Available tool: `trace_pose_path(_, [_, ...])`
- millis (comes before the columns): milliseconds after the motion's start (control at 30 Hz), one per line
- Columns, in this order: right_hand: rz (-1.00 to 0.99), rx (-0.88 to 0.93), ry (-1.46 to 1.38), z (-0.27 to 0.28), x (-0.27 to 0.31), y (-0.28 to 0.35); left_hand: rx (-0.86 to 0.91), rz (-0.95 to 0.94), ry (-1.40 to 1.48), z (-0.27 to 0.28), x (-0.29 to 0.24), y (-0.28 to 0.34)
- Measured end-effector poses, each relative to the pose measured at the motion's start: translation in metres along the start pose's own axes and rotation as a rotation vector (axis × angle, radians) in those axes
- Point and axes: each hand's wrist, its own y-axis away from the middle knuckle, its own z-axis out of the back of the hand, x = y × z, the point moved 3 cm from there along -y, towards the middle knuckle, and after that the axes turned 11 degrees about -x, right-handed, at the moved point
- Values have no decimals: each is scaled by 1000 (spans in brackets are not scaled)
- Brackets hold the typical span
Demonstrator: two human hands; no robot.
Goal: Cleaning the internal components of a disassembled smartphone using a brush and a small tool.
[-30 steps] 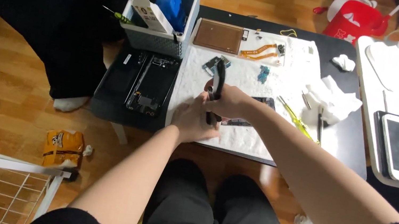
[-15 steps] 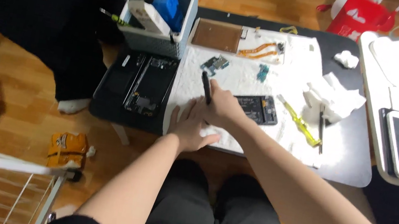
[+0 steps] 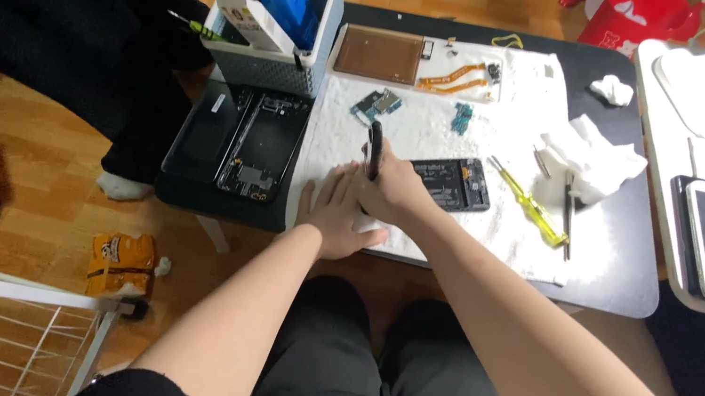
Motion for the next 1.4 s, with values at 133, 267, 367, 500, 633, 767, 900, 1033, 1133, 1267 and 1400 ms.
trace_pose_path(133, [20,-30,-12,-18,-19,-16,-1,0,-23,4,-1,4])
trace_pose_path(267, [40,-23,14,-17,-22,-14,7,6,-1,7,-2,5])
trace_pose_path(367, [74,-11,-18,-16,-25,-8,7,18,-28,7,-7,9])
trace_pose_path(500, [114,-20,-39,-8,-15,3,-14,41,-55,6,-9,9])
trace_pose_path(633, [156,-33,-70,-11,-22,4,-6,34,-66,7,-9,9])
trace_pose_path(767, [198,-32,4,-12,-20,9,-9,37,-26,8,-9,8])
trace_pose_path(900, [203,0,121,-8,-17,-2,-49,16,-75,-4,0,-12])
trace_pose_path(1033, [43,59,25,-12,-38,-39,-112,15,-33,0,-4,-2])
trace_pose_path(1133, [-316,211,-224,15,-18,-14,-82,14,-86,-17,1,0])
trace_pose_path(1267, [-177,11,-131,24,-4,-33,-53,21,-72,4,-4,-3])
trace_pose_path(1400, [-149,-59,-140,-19,-35,-41,-20,12,-87,0,-6,3])
